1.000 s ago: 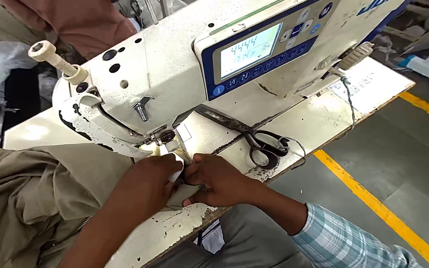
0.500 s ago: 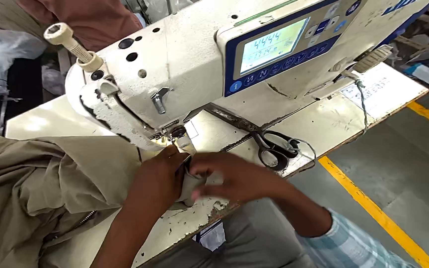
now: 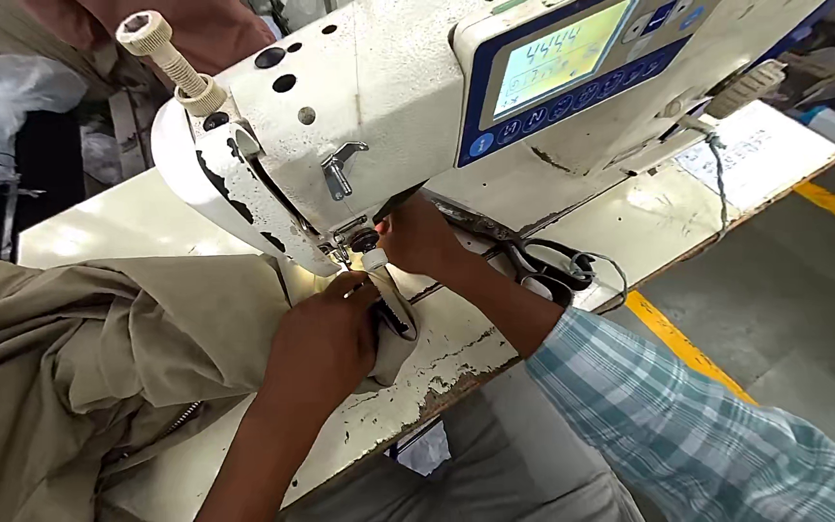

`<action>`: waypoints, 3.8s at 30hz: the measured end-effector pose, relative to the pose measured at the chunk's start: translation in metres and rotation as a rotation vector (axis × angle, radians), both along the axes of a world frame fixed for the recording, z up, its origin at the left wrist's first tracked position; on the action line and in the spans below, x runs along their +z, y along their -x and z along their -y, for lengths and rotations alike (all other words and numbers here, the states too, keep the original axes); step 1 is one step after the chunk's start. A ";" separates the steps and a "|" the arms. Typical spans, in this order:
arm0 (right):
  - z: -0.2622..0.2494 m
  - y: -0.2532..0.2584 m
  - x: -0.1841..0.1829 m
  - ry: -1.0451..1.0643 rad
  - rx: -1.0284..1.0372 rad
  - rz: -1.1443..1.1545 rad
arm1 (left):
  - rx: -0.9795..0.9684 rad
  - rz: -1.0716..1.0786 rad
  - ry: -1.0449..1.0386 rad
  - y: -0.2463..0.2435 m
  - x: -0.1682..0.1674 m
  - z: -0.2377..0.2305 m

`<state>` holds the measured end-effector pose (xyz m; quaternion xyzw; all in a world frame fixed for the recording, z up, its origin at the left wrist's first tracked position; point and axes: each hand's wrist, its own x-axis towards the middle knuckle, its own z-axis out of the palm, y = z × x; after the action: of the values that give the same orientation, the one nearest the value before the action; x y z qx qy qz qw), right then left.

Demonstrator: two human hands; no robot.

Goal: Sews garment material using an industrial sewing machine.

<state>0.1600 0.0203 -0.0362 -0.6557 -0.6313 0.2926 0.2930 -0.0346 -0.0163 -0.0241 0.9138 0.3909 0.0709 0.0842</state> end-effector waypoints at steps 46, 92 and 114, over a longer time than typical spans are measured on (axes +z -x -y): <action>0.080 0.006 -0.007 0.163 -0.092 0.055 | -0.102 -0.076 0.038 -0.002 0.014 -0.015; 0.081 0.020 0.017 0.063 -0.023 0.235 | -0.029 0.166 0.164 0.007 -0.008 -0.010; 0.066 0.011 -0.002 0.216 -0.025 0.144 | -0.183 -0.242 -0.240 0.034 0.013 -0.012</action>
<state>0.1495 -0.0453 -0.0380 -0.7106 -0.6073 0.3075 0.1780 -0.0685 -0.0039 -0.0111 0.9509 0.3022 -0.0014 -0.0670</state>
